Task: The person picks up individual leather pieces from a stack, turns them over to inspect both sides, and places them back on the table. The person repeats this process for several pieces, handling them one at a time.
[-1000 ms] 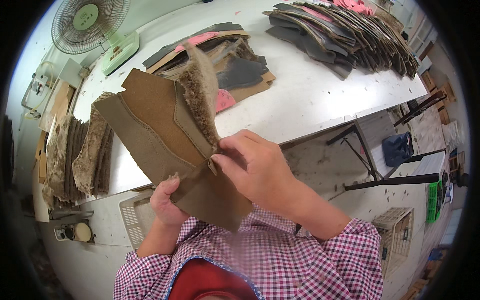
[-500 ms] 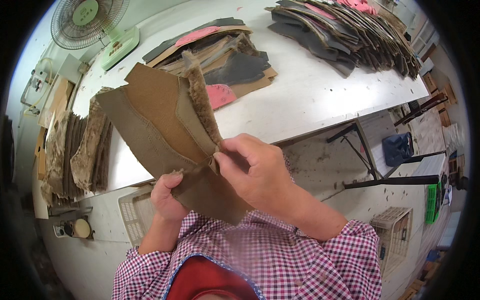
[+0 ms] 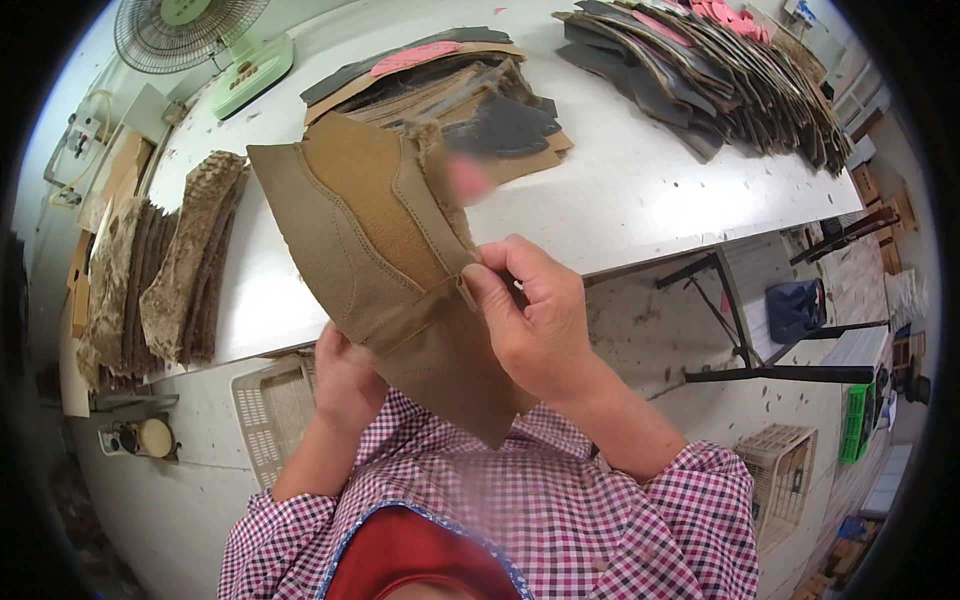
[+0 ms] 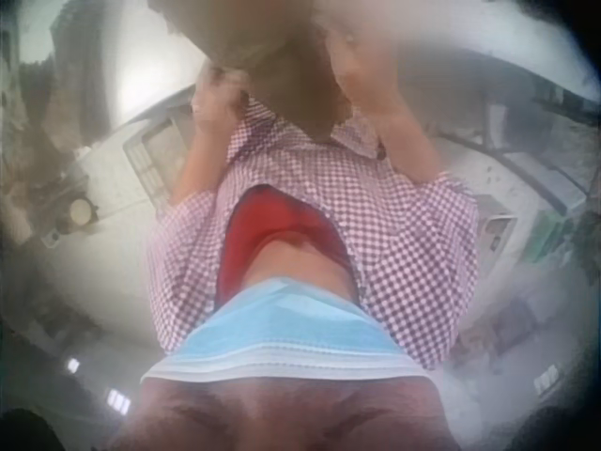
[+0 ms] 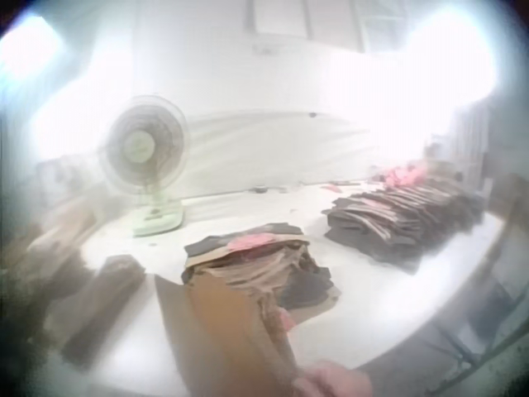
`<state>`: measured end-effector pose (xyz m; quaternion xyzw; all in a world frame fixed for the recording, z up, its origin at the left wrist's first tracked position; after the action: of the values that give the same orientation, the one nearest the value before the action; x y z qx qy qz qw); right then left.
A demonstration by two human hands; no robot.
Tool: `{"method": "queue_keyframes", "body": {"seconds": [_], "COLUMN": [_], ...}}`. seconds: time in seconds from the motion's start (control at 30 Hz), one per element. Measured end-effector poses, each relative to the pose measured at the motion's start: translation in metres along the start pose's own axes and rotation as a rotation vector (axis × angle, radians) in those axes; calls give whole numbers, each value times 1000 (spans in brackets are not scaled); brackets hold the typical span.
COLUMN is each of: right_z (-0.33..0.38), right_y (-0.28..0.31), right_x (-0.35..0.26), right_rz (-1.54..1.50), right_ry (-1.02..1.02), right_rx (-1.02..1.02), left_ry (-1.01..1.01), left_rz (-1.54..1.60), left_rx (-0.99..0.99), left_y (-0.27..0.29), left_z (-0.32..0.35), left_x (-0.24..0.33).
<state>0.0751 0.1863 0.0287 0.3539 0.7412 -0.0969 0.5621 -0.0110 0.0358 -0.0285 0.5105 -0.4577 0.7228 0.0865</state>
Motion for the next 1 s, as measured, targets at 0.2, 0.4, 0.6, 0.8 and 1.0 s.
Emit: {"method": "queue_keyframes", "body": {"seconds": [0.2,0.4,0.6,0.8,1.0], "right_z": [1,-4,4,29,9], "right_y": [-6,-4,-11,-21,-14], "right_x": [1,4,-35,-5,13], "right_rz": [29,161,161,111,14], "right_ry": [-1,52,338,253,-32], "right_rx": [-36,-74,-171,-249,-366], "left_ry": [10,-4,-104,56,85], "left_rz": [-434,-437,425,391,602], "left_rx": [-12,-120,-222,59,-49], "left_y": [-6,-6,14,40,29], "left_z": [3,8,2,-16,-12], "left_x": [3,2,45,16,12]}}
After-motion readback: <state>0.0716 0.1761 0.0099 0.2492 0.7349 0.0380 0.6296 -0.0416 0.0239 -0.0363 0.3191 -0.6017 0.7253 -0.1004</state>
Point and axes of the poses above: each hand's wrist, its own z-axis away from the middle knuckle, its own y-axis out of the back of the hand, x = y × z, the point moved 9 cm from there along -z, towards the middle knuckle, and after that the axes turned 2 degrees about z, right-handed, at the moved point
